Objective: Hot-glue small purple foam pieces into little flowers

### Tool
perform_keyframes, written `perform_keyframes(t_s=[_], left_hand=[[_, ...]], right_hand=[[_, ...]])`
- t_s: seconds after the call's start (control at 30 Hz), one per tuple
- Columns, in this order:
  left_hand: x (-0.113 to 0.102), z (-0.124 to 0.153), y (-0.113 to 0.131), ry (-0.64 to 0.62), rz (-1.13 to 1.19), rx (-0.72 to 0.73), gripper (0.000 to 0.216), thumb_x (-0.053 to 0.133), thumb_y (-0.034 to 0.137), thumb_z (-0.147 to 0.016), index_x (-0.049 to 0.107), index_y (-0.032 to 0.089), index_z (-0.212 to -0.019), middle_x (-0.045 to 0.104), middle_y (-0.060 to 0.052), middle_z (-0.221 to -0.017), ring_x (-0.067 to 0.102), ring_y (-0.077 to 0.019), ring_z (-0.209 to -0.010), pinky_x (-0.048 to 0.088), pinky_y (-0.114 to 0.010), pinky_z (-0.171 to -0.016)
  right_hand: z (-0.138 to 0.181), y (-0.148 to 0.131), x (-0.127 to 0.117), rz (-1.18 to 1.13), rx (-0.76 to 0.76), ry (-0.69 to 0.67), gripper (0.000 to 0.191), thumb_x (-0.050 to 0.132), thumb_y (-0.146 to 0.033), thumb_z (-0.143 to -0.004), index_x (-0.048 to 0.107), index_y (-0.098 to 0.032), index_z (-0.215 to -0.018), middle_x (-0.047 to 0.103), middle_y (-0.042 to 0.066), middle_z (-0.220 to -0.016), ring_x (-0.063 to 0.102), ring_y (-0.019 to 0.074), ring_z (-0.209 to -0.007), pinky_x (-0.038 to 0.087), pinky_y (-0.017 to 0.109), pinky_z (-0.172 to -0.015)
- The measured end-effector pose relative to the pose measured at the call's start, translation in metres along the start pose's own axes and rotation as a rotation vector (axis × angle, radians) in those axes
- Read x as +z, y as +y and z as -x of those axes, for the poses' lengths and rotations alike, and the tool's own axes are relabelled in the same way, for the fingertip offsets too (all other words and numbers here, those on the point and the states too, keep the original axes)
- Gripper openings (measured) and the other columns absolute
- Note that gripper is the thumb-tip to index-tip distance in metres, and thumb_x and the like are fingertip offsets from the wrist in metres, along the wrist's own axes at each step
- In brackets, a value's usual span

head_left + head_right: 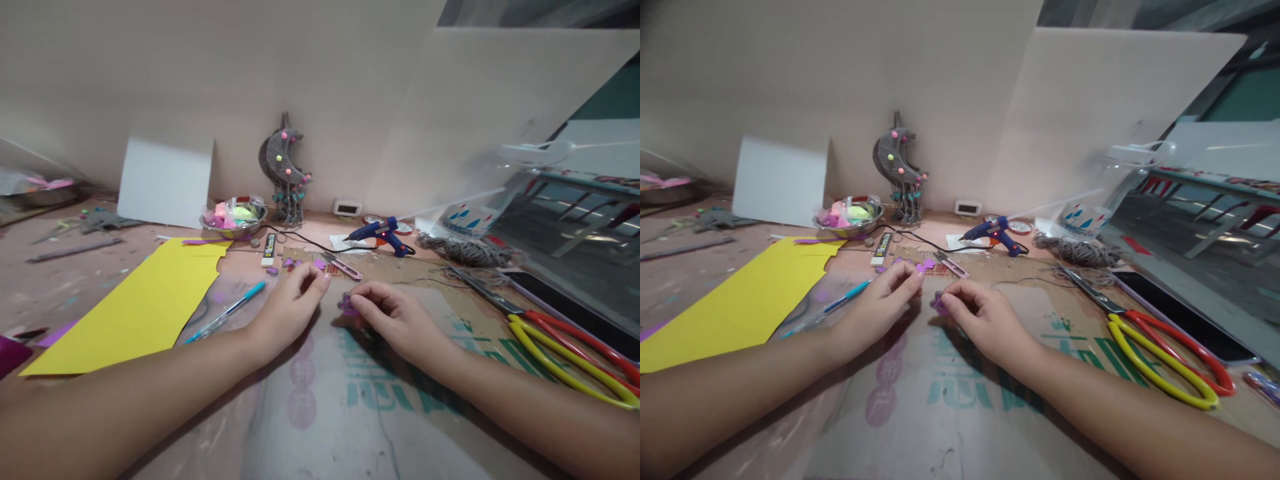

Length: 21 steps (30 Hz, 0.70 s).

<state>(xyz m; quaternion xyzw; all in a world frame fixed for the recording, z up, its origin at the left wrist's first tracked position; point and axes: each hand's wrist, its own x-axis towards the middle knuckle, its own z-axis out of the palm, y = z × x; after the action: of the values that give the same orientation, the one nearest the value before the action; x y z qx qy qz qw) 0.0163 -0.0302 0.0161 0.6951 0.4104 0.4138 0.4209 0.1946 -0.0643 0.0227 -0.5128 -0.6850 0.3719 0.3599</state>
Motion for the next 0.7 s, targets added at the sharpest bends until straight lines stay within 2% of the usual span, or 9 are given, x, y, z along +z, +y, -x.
perform_keyframes(t_s=[0.2, 0.3, 0.4, 0.57, 0.7], left_hand=[[-0.0007, -0.0019, -0.0033, -0.015, 0.010, 0.006, 0.037, 0.038, 0.046, -0.089, 0.041, 0.018, -0.065, 0.038, 0.003, -0.061, 0.039, -0.0108, -0.058, 0.031, -0.023, -0.053], [-0.0004, -0.0027, -0.0053, -0.047, 0.033, -0.034, 0.036, 0.041, 0.047, -0.087, 0.048, 0.017, -0.068, 0.045, 0.002, -0.061, 0.042, -0.0108, -0.057, 0.032, -0.022, -0.051], [0.0002, -0.0045, -0.0069, -0.059, 0.048, -0.059, 0.027, 0.050, 0.040, -0.084, 0.055, 0.016, -0.074, 0.052, 0.001, -0.064, 0.047, -0.0107, -0.058, 0.036, -0.021, -0.052], [0.0026, -0.0065, -0.0078, -0.032, 0.122, -0.094, 0.014, 0.059, 0.030, -0.076, 0.057, 0.016, -0.076, 0.057, 0.000, -0.068, 0.053, -0.0108, -0.061, 0.041, -0.021, -0.055], [0.0042, -0.0063, -0.0090, -0.051, 0.189, -0.090, 0.012, 0.058, 0.026, -0.077, 0.057, 0.015, -0.084, 0.060, -0.001, -0.076, 0.057, -0.0114, -0.068, 0.044, -0.022, -0.061]], right_hand=[[0.0006, -0.0037, -0.0005, -0.071, 0.016, 0.025, 0.027, 0.050, -0.043, -0.086, 0.054, -0.018, -0.077, 0.053, -0.002, -0.060, 0.054, 0.0106, -0.056, 0.045, 0.023, -0.055], [0.0001, -0.0036, -0.0010, -0.065, 0.028, 0.043, 0.027, 0.049, -0.044, -0.086, 0.054, -0.018, -0.079, 0.053, -0.003, -0.059, 0.049, 0.0096, -0.052, 0.040, 0.022, -0.050], [-0.0004, -0.0032, -0.0027, -0.057, 0.007, 0.092, 0.024, 0.047, -0.041, -0.088, 0.053, -0.018, -0.081, 0.053, -0.003, -0.060, 0.045, 0.0091, -0.051, 0.036, 0.021, -0.048], [-0.0016, -0.0038, -0.0055, -0.093, 0.019, 0.188, 0.024, 0.045, -0.042, -0.088, 0.049, -0.020, -0.080, 0.053, -0.003, -0.061, 0.043, 0.0097, -0.050, 0.036, 0.022, -0.048], [-0.0035, -0.0034, -0.0046, -0.149, 0.052, 0.165, 0.024, 0.047, -0.044, -0.086, 0.049, -0.020, -0.084, 0.054, -0.004, -0.060, 0.042, 0.0092, -0.048, 0.035, 0.022, -0.046]])
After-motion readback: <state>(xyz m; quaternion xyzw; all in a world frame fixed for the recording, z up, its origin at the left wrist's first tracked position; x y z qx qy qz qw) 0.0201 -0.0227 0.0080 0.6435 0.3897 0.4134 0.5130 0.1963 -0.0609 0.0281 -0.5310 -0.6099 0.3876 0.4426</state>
